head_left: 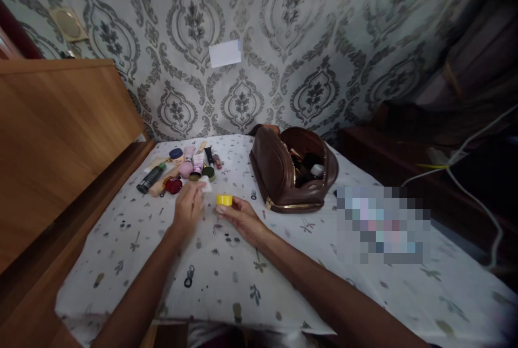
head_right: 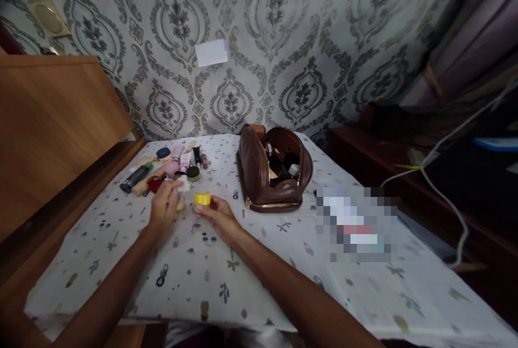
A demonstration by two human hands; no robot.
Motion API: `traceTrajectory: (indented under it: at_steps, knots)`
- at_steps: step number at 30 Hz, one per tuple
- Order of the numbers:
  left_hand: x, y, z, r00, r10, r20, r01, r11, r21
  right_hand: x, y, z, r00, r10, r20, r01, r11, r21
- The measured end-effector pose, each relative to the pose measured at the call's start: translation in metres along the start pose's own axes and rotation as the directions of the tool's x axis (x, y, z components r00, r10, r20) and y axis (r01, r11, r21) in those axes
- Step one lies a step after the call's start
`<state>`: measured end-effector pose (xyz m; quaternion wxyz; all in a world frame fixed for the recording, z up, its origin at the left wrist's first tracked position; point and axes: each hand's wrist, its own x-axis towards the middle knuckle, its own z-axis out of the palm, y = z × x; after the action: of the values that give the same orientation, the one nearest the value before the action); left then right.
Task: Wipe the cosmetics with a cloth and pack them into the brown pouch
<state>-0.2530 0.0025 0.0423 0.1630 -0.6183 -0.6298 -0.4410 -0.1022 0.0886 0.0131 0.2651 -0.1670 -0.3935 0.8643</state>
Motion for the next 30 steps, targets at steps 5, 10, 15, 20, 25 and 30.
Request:
traceTrajectory:
  at_steps: [5,10,15,20,25,30]
  knots:
    - [-0.004,0.031,0.017,0.919,0.335,0.210,-0.307,0.939,-0.154,-0.001,0.002,0.001,0.993,-0.115,-0.007,0.113,0.989,-0.097]
    - [-0.003,0.040,0.020,0.960,0.116,0.255,-0.092,0.990,-0.104,0.001,0.001,-0.001,0.990,-0.142,-0.001,0.139,0.969,-0.203]
    - [0.000,0.040,0.017,0.958,-0.165,0.235,0.200,0.971,-0.134,0.004,0.002,-0.005,0.983,-0.178,0.040,0.182,0.937,-0.298]
    - [0.002,0.035,0.013,0.873,-0.405,0.270,0.473,0.836,-0.278,0.002,0.000,-0.004,0.981,-0.172,0.090,0.192,0.925,-0.328]
    - [0.003,0.028,0.012,0.805,-0.534,0.261,0.594,0.710,-0.379,0.002,0.003,-0.005,0.975,-0.186,0.120,0.218,0.897,-0.385]
    - [0.003,0.029,0.009,0.851,-0.436,0.294,0.520,0.778,-0.353,0.000,0.006,-0.008,0.946,-0.285,0.155,0.322,0.771,-0.549]
